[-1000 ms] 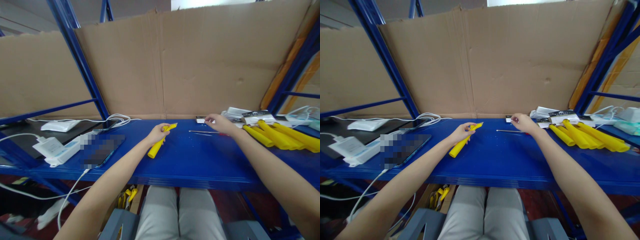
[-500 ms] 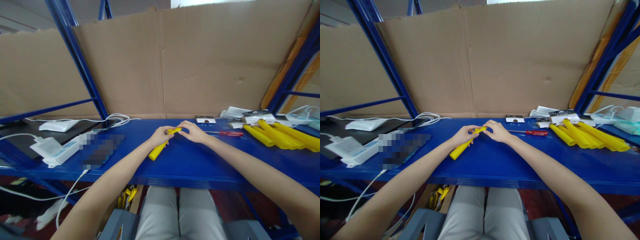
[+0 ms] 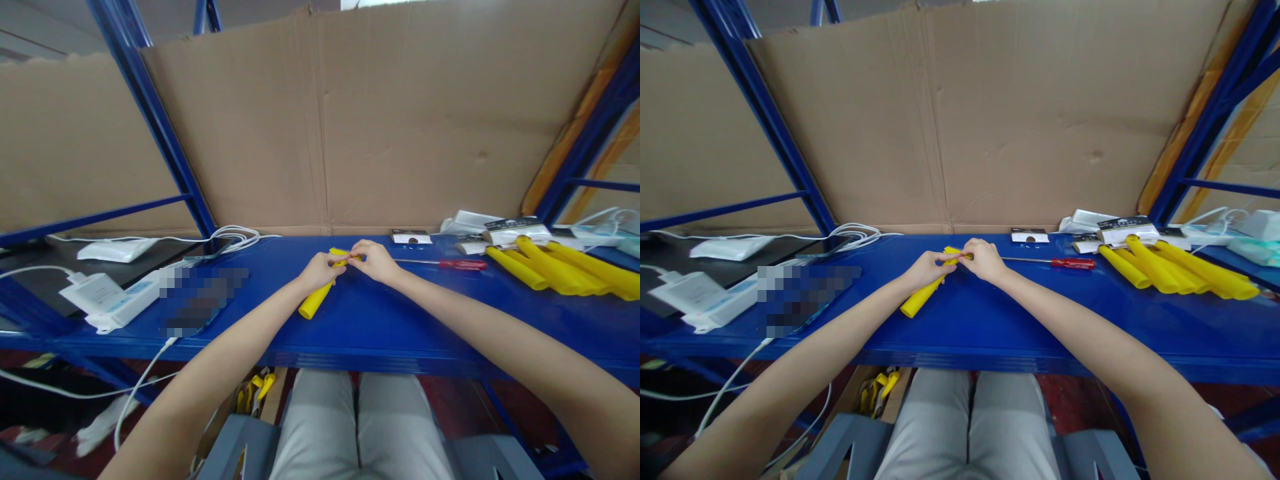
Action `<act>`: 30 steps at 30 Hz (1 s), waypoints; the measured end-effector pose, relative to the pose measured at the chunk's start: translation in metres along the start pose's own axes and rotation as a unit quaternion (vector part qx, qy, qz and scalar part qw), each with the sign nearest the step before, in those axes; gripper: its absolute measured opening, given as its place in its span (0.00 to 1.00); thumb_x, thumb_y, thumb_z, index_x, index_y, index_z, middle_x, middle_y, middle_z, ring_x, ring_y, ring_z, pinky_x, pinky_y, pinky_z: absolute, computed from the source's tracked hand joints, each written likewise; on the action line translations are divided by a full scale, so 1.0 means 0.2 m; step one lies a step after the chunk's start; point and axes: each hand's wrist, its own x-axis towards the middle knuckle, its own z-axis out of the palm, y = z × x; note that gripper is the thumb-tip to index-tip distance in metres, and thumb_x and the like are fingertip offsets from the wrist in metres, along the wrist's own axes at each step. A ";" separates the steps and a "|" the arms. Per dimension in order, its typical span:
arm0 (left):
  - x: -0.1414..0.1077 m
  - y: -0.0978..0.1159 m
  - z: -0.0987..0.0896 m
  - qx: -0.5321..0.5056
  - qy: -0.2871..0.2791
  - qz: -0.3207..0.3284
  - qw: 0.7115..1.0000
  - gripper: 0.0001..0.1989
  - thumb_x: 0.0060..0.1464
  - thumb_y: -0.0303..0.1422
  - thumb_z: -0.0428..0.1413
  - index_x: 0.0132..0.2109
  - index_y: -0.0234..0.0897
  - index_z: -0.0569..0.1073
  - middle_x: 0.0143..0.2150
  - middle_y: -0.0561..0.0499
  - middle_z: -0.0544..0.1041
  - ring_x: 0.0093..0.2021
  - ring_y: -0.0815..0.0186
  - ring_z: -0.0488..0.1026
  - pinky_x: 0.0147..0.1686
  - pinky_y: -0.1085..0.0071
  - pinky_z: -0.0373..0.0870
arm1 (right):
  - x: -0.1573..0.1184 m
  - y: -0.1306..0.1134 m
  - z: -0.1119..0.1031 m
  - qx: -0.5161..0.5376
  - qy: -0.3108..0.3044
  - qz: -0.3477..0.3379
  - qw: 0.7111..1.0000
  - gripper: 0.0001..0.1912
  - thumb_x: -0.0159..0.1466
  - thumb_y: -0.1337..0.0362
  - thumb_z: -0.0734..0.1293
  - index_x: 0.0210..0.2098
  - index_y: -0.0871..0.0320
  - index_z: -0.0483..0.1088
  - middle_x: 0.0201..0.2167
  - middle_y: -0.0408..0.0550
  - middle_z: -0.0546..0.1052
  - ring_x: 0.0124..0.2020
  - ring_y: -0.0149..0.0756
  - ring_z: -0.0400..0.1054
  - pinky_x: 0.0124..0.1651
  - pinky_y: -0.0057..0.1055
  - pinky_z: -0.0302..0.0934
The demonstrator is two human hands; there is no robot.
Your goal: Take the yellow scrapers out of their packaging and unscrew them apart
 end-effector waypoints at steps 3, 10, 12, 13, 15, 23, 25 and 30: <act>0.01 0.01 0.00 -0.052 0.013 -0.020 0.998 0.18 0.52 0.20 0.57 0.51 0.34 0.77 0.22 0.55 0.73 0.15 0.78 0.63 0.17 0.79 0.64 | 0.01 0.00 0.01 0.036 0.016 0.013 0.999 0.07 0.61 0.64 0.67 0.30 0.56 0.77 0.37 0.49 0.78 0.36 0.37 0.72 0.42 0.35 0.65; -0.01 0.05 -0.01 -0.112 0.018 -0.061 0.992 0.19 0.51 0.17 0.56 0.49 0.34 0.77 0.23 0.56 0.73 0.15 0.79 0.63 0.19 0.80 0.66 | 0.03 -0.02 0.01 0.037 0.021 0.015 0.999 0.08 0.61 0.67 0.66 0.28 0.54 0.78 0.37 0.49 0.80 0.39 0.39 0.73 0.44 0.36 0.65; -0.01 0.05 -0.01 -0.123 0.022 -0.058 0.990 0.18 0.51 0.16 0.56 0.48 0.34 0.77 0.23 0.56 0.73 0.16 0.79 0.63 0.18 0.80 0.65 | 0.03 -0.02 0.01 0.019 0.021 0.009 1.000 0.09 0.62 0.68 0.65 0.30 0.55 0.78 0.38 0.50 0.80 0.40 0.40 0.73 0.44 0.37 0.64; -0.01 0.05 0.00 -0.128 0.023 -0.056 0.990 0.18 0.51 0.16 0.56 0.48 0.33 0.77 0.23 0.56 0.73 0.16 0.79 0.63 0.18 0.80 0.65 | 0.02 -0.03 0.01 0.009 0.021 0.006 1.000 0.09 0.62 0.68 0.65 0.31 0.55 0.78 0.38 0.50 0.80 0.40 0.40 0.73 0.44 0.37 0.64; -0.01 0.05 0.00 -0.136 0.022 -0.053 0.989 0.17 0.51 0.17 0.56 0.47 0.32 0.77 0.22 0.57 0.72 0.16 0.78 0.64 0.18 0.80 0.64 | 0.01 -0.04 0.02 -0.019 0.019 -0.002 1.000 0.10 0.64 0.68 0.63 0.33 0.57 0.77 0.38 0.53 0.80 0.40 0.41 0.73 0.44 0.38 0.62; 0.00 0.05 -0.01 -0.117 0.023 -0.050 0.992 0.16 0.50 0.18 0.57 0.47 0.31 0.76 0.22 0.58 0.70 0.15 0.78 0.63 0.18 0.79 0.63 | 0.00 -0.01 -0.01 -0.102 0.020 -0.049 0.993 0.13 0.67 0.66 0.58 0.33 0.59 0.73 0.35 0.54 0.78 0.39 0.41 0.71 0.48 0.40 0.55; 0.00 0.05 -0.02 -0.103 0.036 -0.040 0.993 0.16 0.51 0.19 0.58 0.48 0.31 0.76 0.23 0.57 0.69 0.16 0.78 0.63 0.19 0.78 0.63 | 0.04 0.09 -0.07 -0.094 0.036 -0.022 0.995 0.13 0.67 0.64 0.59 0.34 0.58 0.74 0.37 0.54 0.78 0.40 0.41 0.71 0.45 0.37 0.59; 0.01 0.05 -0.05 -0.083 0.052 -0.034 0.995 0.16 0.52 0.20 0.57 0.48 0.33 0.76 0.27 0.56 0.70 0.16 0.79 0.63 0.20 0.78 0.64 | 0.07 0.46 -0.28 -0.141 -0.029 0.143 0.979 0.11 0.61 0.64 0.62 0.30 0.55 0.77 0.32 0.48 0.80 0.34 0.38 0.72 0.37 0.30 0.62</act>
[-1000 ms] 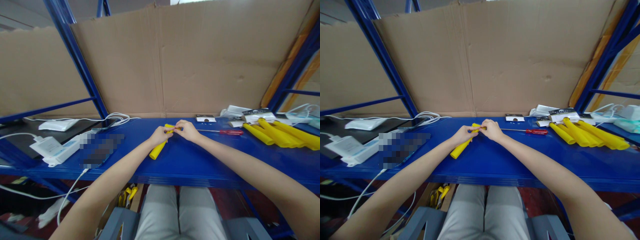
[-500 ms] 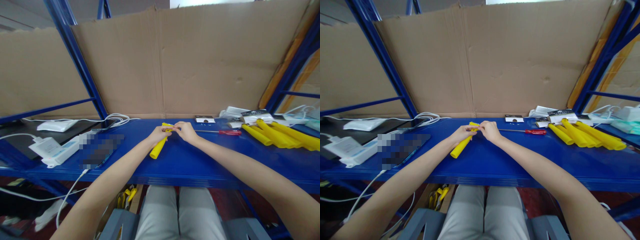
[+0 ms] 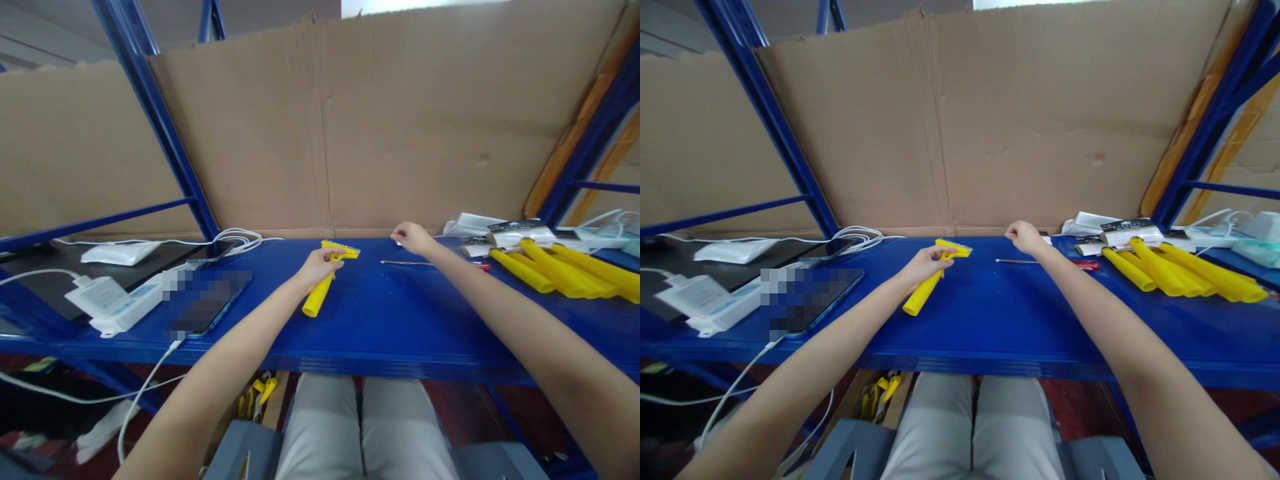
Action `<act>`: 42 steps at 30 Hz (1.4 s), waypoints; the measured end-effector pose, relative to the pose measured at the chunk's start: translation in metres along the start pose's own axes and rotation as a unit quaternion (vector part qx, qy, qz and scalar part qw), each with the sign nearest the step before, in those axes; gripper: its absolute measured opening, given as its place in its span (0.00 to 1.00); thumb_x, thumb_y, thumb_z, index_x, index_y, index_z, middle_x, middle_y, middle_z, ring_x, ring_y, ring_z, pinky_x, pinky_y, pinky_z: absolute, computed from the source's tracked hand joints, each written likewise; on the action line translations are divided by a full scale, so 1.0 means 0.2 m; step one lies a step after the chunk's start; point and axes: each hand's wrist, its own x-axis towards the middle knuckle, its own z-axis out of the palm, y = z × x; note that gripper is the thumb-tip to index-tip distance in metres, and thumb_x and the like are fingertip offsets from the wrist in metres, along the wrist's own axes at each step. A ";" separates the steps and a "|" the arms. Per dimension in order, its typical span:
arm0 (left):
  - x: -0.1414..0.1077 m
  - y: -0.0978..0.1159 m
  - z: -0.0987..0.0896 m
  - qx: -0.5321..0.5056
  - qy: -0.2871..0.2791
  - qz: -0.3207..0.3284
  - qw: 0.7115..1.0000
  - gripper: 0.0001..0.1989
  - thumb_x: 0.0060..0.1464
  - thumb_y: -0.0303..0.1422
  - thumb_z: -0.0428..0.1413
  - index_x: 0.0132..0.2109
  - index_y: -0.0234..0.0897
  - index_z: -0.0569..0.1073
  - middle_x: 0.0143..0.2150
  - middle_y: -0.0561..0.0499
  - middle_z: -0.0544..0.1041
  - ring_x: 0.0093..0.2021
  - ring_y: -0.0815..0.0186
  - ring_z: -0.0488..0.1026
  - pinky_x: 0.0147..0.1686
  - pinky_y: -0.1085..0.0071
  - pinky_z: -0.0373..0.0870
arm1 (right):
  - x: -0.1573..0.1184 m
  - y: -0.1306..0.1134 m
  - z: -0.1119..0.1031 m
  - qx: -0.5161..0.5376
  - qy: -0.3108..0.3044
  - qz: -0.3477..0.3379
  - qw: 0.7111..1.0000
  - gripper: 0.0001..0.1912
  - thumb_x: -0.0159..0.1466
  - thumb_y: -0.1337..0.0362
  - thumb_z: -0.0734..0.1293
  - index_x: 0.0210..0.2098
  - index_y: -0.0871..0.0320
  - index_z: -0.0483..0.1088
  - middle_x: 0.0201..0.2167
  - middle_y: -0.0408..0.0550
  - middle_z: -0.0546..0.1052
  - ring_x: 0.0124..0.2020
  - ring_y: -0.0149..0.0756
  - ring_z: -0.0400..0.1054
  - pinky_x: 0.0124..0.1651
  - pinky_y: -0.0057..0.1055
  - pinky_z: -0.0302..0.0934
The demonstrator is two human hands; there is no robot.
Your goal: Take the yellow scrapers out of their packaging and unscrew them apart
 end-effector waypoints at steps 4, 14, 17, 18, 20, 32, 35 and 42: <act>0.00 0.00 -0.01 0.008 -0.001 -0.012 1.000 0.16 0.52 0.20 0.57 0.49 0.32 0.75 0.27 0.56 0.69 0.16 0.78 0.63 0.20 0.77 0.64 | -0.01 0.20 -0.03 -0.020 -0.041 0.042 0.998 0.09 0.57 0.66 0.65 0.24 0.55 0.77 0.24 0.45 0.80 0.28 0.37 0.72 0.31 0.27 0.62; 0.03 -0.03 -0.01 0.011 -0.010 -0.004 1.000 0.16 0.51 0.21 0.59 0.48 0.33 0.76 0.25 0.57 0.70 0.16 0.78 0.64 0.19 0.78 0.63 | -0.01 0.26 0.02 -0.031 -0.070 0.056 0.995 0.05 0.54 0.65 0.69 0.25 0.55 0.79 0.27 0.48 0.81 0.29 0.39 0.74 0.33 0.28 0.63; 0.03 -0.03 -0.01 0.017 -0.010 -0.004 1.000 0.16 0.51 0.21 0.59 0.48 0.34 0.76 0.25 0.57 0.70 0.16 0.78 0.64 0.19 0.78 0.62 | 0.00 0.27 0.06 -0.038 -0.069 0.062 0.995 0.04 0.53 0.64 0.70 0.24 0.54 0.79 0.25 0.46 0.80 0.28 0.38 0.73 0.32 0.28 0.63; 0.03 -0.03 -0.01 0.019 -0.010 -0.004 1.000 0.16 0.51 0.21 0.59 0.48 0.34 0.76 0.25 0.57 0.70 0.16 0.78 0.64 0.19 0.78 0.62 | 0.00 0.27 0.06 -0.041 -0.067 0.065 0.995 0.04 0.53 0.63 0.70 0.24 0.54 0.78 0.25 0.46 0.80 0.28 0.38 0.73 0.32 0.28 0.63; 0.02 -0.02 -0.01 0.024 -0.007 -0.005 1.000 0.15 0.52 0.21 0.59 0.48 0.34 0.76 0.25 0.57 0.69 0.16 0.78 0.64 0.19 0.78 0.62 | 0.00 0.28 0.07 -0.044 -0.064 0.071 0.994 0.04 0.53 0.63 0.70 0.24 0.55 0.78 0.25 0.46 0.80 0.28 0.38 0.73 0.31 0.29 0.62; 0.01 -0.01 0.00 0.023 -0.005 0.002 1.000 0.16 0.52 0.21 0.58 0.49 0.33 0.75 0.28 0.55 0.70 0.16 0.78 0.63 0.20 0.77 0.65 | -0.07 0.39 0.03 -0.018 -0.076 0.071 0.994 0.09 0.57 0.62 0.67 0.33 0.57 0.80 0.31 0.48 0.82 0.32 0.38 0.74 0.32 0.27 0.63; 0.01 -0.01 0.00 0.026 -0.003 0.003 1.000 0.16 0.52 0.21 0.58 0.49 0.32 0.75 0.30 0.55 0.70 0.16 0.79 0.64 0.20 0.77 0.64 | -0.07 0.38 0.05 -0.016 -0.077 0.064 0.995 0.08 0.57 0.63 0.68 0.32 0.56 0.80 0.31 0.48 0.82 0.33 0.39 0.74 0.33 0.27 0.63; 0.01 -0.02 0.00 0.031 -0.006 0.007 0.999 0.15 0.53 0.21 0.58 0.49 0.32 0.75 0.33 0.53 0.72 0.16 0.79 0.64 0.20 0.77 0.64 | -0.06 0.38 0.05 -0.023 -0.074 0.051 0.996 0.08 0.55 0.66 0.67 0.27 0.56 0.80 0.28 0.46 0.82 0.29 0.36 0.73 0.33 0.26 0.63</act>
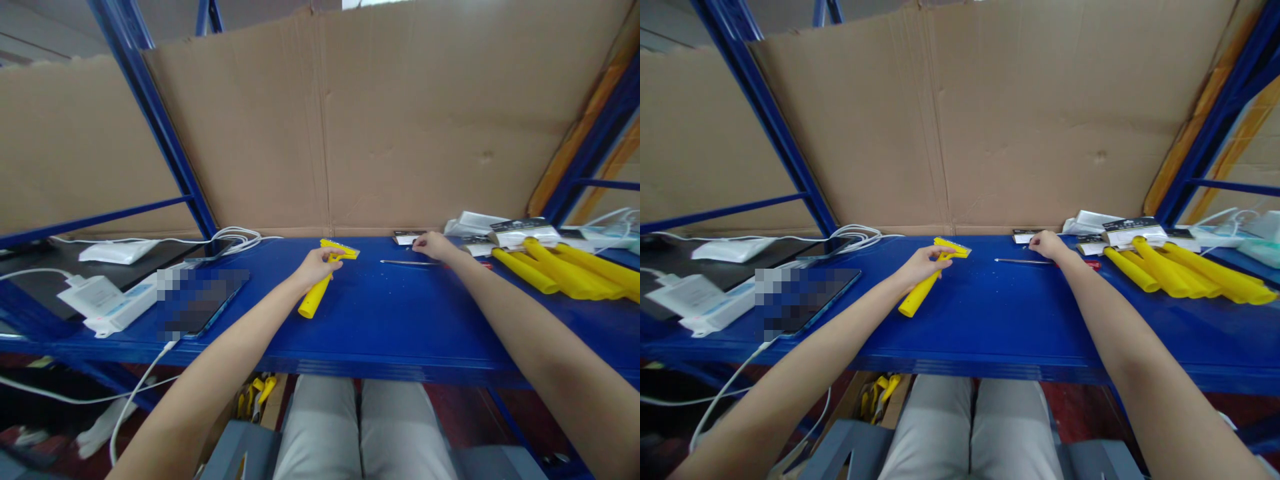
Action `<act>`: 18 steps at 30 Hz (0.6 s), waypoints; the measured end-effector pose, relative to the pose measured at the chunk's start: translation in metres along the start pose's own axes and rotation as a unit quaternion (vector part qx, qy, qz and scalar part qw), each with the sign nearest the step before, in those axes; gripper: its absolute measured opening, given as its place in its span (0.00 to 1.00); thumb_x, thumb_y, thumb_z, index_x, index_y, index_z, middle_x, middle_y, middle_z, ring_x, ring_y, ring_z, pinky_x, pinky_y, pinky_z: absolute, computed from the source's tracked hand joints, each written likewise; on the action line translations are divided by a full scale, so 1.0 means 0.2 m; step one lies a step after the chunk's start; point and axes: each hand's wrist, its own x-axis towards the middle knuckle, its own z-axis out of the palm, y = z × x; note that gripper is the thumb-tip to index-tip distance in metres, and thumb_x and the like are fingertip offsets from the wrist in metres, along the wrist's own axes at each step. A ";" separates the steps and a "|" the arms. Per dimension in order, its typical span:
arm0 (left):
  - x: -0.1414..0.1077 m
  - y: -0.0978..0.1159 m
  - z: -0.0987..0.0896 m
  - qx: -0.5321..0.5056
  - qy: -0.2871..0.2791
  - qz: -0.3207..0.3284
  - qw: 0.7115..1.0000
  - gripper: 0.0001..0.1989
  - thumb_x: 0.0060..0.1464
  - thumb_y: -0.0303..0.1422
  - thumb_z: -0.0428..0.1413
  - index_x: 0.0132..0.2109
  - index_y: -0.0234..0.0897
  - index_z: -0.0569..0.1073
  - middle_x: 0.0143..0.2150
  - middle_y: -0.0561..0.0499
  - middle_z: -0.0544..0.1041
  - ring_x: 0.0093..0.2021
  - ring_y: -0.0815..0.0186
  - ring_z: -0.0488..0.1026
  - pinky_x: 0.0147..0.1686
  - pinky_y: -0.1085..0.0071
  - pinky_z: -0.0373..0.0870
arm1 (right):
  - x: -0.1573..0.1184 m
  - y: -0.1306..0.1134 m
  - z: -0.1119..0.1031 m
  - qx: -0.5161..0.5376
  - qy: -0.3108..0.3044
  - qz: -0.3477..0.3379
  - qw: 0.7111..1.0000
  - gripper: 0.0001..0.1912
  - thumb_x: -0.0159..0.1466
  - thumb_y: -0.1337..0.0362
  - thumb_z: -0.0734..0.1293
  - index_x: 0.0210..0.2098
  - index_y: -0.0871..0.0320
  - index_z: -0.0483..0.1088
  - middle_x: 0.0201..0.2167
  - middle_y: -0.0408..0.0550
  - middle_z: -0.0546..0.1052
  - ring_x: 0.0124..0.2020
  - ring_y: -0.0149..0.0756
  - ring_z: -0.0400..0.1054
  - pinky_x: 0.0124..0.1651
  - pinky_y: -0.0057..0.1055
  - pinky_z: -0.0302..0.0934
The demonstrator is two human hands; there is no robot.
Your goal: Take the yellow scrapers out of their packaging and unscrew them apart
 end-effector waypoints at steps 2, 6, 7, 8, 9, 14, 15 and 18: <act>0.00 0.00 0.00 0.000 -0.002 0.000 1.000 0.15 0.53 0.21 0.58 0.49 0.32 0.75 0.33 0.52 0.72 0.16 0.79 0.64 0.20 0.77 0.64 | 0.00 0.01 -0.01 -0.006 0.000 0.007 1.000 0.07 0.55 0.67 0.67 0.26 0.56 0.79 0.27 0.46 0.81 0.27 0.36 0.73 0.31 0.26 0.63; 0.00 -0.01 0.00 0.000 0.002 0.002 1.000 0.14 0.52 0.21 0.58 0.47 0.33 0.76 0.34 0.52 0.73 0.16 0.80 0.64 0.19 0.78 0.64 | -0.01 0.03 -0.02 -0.017 -0.002 0.023 1.000 0.07 0.55 0.67 0.67 0.26 0.57 0.79 0.27 0.48 0.81 0.26 0.36 0.73 0.30 0.26 0.63; 0.00 -0.01 0.01 -0.001 0.005 0.003 1.000 0.14 0.52 0.21 0.58 0.47 0.33 0.76 0.35 0.52 0.73 0.16 0.80 0.64 0.19 0.78 0.64 | -0.02 0.03 -0.02 -0.020 -0.003 0.026 0.999 0.07 0.55 0.67 0.67 0.26 0.58 0.79 0.27 0.48 0.81 0.27 0.36 0.73 0.30 0.26 0.63; 0.00 -0.01 0.01 -0.003 0.007 0.004 1.000 0.14 0.52 0.21 0.58 0.47 0.33 0.76 0.35 0.52 0.73 0.16 0.80 0.64 0.19 0.78 0.65 | -0.02 0.03 -0.02 -0.022 -0.003 0.028 0.999 0.07 0.55 0.68 0.67 0.27 0.57 0.79 0.27 0.48 0.81 0.27 0.36 0.73 0.30 0.26 0.63; 0.00 -0.01 0.01 -0.005 0.008 0.005 1.000 0.14 0.52 0.21 0.58 0.47 0.33 0.76 0.35 0.52 0.72 0.16 0.81 0.64 0.19 0.78 0.64 | -0.02 0.03 -0.03 -0.024 -0.004 0.029 0.999 0.07 0.55 0.67 0.67 0.27 0.57 0.79 0.27 0.48 0.81 0.27 0.37 0.73 0.30 0.26 0.63; -0.02 0.02 0.01 -0.008 0.005 -0.004 1.000 0.14 0.52 0.20 0.58 0.47 0.31 0.76 0.30 0.55 0.69 0.16 0.80 0.63 0.18 0.79 0.63 | -0.01 0.04 -0.05 -0.037 0.012 0.038 0.999 0.12 0.60 0.65 0.64 0.35 0.61 0.79 0.33 0.53 0.81 0.32 0.40 0.75 0.35 0.29 0.66; -0.03 0.02 0.01 -0.009 0.004 -0.005 1.000 0.14 0.52 0.20 0.58 0.47 0.31 0.76 0.29 0.55 0.68 0.15 0.80 0.63 0.18 0.79 0.63 | -0.01 0.04 -0.05 -0.041 0.019 0.039 0.998 0.14 0.61 0.65 0.62 0.39 0.63 0.79 0.36 0.55 0.81 0.35 0.41 0.75 0.38 0.30 0.66; -0.03 0.03 0.01 -0.012 0.000 -0.002 1.000 0.14 0.52 0.19 0.58 0.47 0.31 0.75 0.28 0.56 0.68 0.15 0.80 0.63 0.17 0.79 0.64 | 0.01 0.05 -0.07 -0.055 0.026 0.029 0.998 0.19 0.63 0.66 0.59 0.48 0.65 0.75 0.47 0.58 0.78 0.47 0.44 0.72 0.48 0.33 0.65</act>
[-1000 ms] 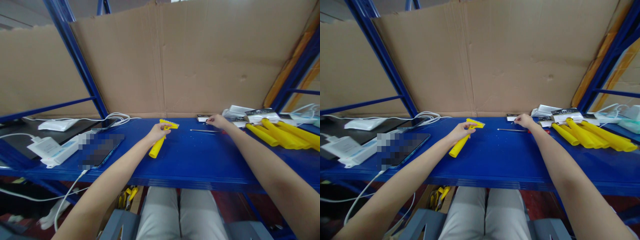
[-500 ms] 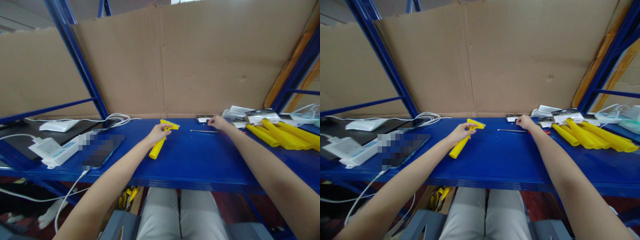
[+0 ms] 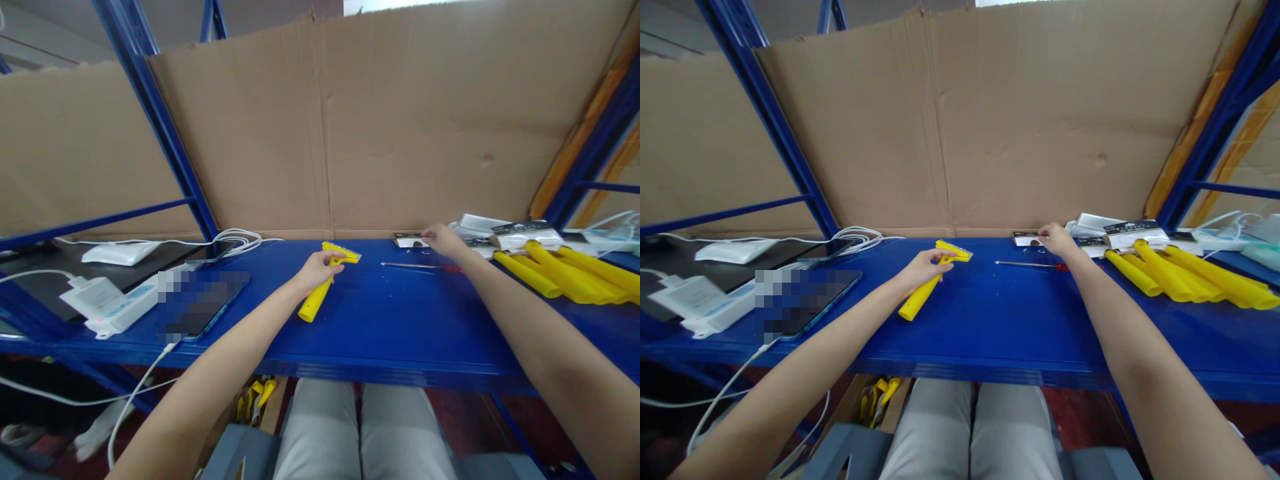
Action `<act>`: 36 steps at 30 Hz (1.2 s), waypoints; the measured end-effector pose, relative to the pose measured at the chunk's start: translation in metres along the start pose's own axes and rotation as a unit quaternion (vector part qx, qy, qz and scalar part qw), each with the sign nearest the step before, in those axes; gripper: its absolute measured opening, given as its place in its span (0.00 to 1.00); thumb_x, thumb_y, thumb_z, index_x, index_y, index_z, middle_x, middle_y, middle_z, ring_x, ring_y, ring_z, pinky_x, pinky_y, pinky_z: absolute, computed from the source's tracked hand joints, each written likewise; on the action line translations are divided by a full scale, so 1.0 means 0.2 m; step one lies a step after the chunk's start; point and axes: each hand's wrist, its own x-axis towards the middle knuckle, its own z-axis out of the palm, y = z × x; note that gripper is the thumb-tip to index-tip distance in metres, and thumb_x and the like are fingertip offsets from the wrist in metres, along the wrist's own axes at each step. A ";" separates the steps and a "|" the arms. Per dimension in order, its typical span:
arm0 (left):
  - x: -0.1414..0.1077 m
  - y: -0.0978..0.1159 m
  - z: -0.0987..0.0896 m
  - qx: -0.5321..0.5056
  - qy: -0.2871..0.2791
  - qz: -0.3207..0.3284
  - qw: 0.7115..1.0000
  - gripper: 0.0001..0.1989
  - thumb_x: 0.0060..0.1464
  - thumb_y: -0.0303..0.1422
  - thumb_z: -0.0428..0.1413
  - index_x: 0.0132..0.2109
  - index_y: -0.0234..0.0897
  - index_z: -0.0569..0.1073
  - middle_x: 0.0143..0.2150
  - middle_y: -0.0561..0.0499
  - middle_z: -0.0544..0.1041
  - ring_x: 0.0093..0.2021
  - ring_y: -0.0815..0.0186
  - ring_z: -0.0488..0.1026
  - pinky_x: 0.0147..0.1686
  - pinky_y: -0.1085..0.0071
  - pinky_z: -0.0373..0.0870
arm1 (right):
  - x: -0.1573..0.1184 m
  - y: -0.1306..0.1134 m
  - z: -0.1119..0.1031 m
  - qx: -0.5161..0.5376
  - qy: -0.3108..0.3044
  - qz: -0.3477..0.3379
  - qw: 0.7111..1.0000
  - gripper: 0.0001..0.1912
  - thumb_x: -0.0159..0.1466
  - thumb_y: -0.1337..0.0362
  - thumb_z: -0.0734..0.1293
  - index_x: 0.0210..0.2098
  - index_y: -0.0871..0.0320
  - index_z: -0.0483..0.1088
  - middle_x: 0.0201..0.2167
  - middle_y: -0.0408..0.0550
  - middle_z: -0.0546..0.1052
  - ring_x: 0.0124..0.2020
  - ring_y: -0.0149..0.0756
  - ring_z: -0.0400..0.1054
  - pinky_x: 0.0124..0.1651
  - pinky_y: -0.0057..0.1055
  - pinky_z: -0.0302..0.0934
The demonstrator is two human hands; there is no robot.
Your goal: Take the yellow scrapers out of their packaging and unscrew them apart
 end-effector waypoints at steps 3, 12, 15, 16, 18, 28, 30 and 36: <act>0.01 -0.02 0.00 -0.002 -0.001 0.004 1.000 0.14 0.52 0.20 0.58 0.47 0.32 0.76 0.28 0.57 0.69 0.15 0.80 0.63 0.17 0.80 0.63 | 0.02 -0.02 0.01 -0.014 -0.027 -0.025 0.999 0.21 0.63 0.65 0.60 0.53 0.62 0.73 0.55 0.55 0.74 0.56 0.43 0.67 0.57 0.33 0.59; 0.01 -0.03 0.01 -0.011 -0.022 0.025 0.999 0.14 0.51 0.19 0.58 0.46 0.32 0.75 0.29 0.55 0.71 0.16 0.79 0.65 0.19 0.78 0.66 | 0.07 -0.10 0.04 -0.075 -0.129 -0.001 0.989 0.21 0.64 0.66 0.58 0.54 0.55 0.73 0.50 0.52 0.77 0.51 0.42 0.71 0.52 0.34 0.63; 0.00 -0.02 0.01 -0.017 -0.017 0.026 0.999 0.13 0.51 0.20 0.58 0.45 0.33 0.74 0.31 0.57 0.69 0.16 0.80 0.64 0.19 0.78 0.66 | 0.07 -0.14 0.03 -0.095 -0.132 0.030 0.986 0.21 0.65 0.65 0.58 0.54 0.57 0.73 0.51 0.56 0.76 0.52 0.45 0.71 0.51 0.36 0.63; 0.00 -0.02 0.01 -0.018 -0.016 0.026 0.999 0.13 0.51 0.20 0.58 0.44 0.33 0.73 0.31 0.57 0.68 0.15 0.80 0.64 0.18 0.78 0.65 | 0.06 -0.16 0.02 -0.101 -0.132 0.040 0.985 0.21 0.65 0.64 0.58 0.54 0.57 0.73 0.51 0.57 0.76 0.52 0.46 0.71 0.51 0.37 0.63; 0.00 -0.03 0.02 -0.021 -0.015 0.030 0.999 0.12 0.51 0.20 0.58 0.43 0.34 0.71 0.32 0.58 0.67 0.15 0.81 0.64 0.18 0.78 0.65 | 0.05 -0.19 0.01 -0.111 -0.131 0.058 0.983 0.21 0.65 0.63 0.57 0.53 0.57 0.73 0.51 0.59 0.76 0.51 0.47 0.71 0.50 0.38 0.64; 0.01 -0.02 0.03 -0.021 0.004 0.003 1.000 0.16 0.51 0.20 0.59 0.40 0.37 0.59 0.36 0.58 0.67 0.14 0.82 0.63 0.15 0.80 0.61 | -0.08 -0.33 -0.13 -0.101 -0.037 0.045 0.993 0.23 0.67 0.61 0.54 0.54 0.58 0.72 0.51 0.57 0.76 0.52 0.47 0.70 0.50 0.38 0.63; 0.01 -0.03 0.03 -0.014 -0.011 0.016 1.000 0.17 0.51 0.21 0.60 0.41 0.36 0.59 0.37 0.56 0.68 0.15 0.82 0.64 0.15 0.80 0.62 | -0.14 -0.37 -0.14 -0.058 0.004 0.006 0.998 0.23 0.66 0.62 0.54 0.53 0.57 0.73 0.51 0.55 0.77 0.52 0.46 0.70 0.51 0.36 0.63; 0.01 -0.06 0.02 0.025 -0.076 0.063 0.995 0.21 0.48 0.23 0.62 0.44 0.36 0.60 0.44 0.50 0.72 0.16 0.81 0.66 0.16 0.78 0.64 | -0.25 -0.36 -0.16 -0.011 -0.041 -0.105 0.994 0.16 0.63 0.64 0.59 0.40 0.56 0.78 0.41 0.52 0.81 0.44 0.45 0.74 0.48 0.34 0.64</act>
